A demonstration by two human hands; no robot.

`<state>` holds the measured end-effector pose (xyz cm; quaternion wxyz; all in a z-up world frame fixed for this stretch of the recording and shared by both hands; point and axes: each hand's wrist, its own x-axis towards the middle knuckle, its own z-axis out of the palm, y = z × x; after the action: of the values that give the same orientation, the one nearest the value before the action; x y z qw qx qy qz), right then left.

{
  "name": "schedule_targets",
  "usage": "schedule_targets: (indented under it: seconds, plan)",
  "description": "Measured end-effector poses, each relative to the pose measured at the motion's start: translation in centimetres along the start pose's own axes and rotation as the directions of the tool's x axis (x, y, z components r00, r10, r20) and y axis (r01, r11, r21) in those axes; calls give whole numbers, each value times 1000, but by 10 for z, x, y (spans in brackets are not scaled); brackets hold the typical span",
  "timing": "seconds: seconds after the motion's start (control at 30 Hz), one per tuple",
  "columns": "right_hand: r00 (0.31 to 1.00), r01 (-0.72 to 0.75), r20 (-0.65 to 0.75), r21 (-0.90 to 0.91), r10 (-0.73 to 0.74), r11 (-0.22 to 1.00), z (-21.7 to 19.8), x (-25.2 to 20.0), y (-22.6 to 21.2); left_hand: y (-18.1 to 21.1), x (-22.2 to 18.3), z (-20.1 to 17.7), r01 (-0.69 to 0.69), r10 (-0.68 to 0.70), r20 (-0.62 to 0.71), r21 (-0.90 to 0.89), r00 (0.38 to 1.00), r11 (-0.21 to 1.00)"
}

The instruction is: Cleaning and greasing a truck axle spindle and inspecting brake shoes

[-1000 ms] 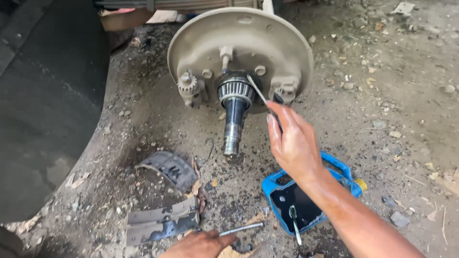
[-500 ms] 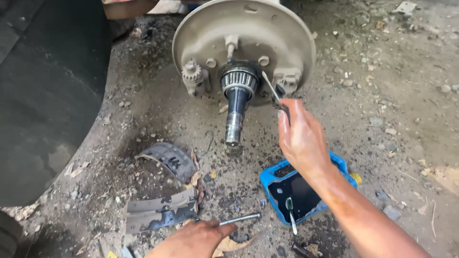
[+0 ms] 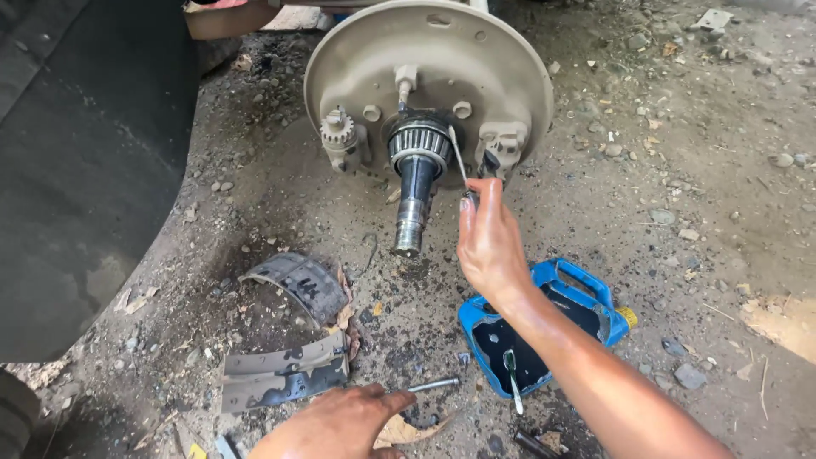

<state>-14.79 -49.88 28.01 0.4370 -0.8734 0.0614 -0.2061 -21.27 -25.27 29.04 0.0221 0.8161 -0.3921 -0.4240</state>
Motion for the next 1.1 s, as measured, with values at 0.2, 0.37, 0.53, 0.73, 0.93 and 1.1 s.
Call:
schedule_targets:
  seconds: [0.2, 0.37, 0.53, 0.73, 0.93, 1.1]
  plan:
    - [943, -325, 169, 276, 287, 905, 36, -22, 23, -5, 0, 3, 8, -8, -25, 7, 1000, 1000]
    - [999, -30, -13, 175, 32, 984, 21, -12, 16, -5, -1, 4, -20, 20, -20, 6, 1000, 1000]
    - [993, -107, 72, 207, 93, 973, 34, -8, 30, 11, -8, -11, 31, -31, 18, -28, 999, 999]
    - [985, -167, 69, 211, 156, 963, 27, -16, 15, -1, -5, 0, -23, 23, -43, -11, 999, 1000]
    - [996, -93, 14, 167, 91, 982, 24, -5, 6, 8, -11, -6, 27, -27, 0, -36, 1000, 999]
    - [972, -234, 29, 208, 233, 950, 35, -18, 17, 11, -13, -9, 55, -55, 9, -31, 998, 998]
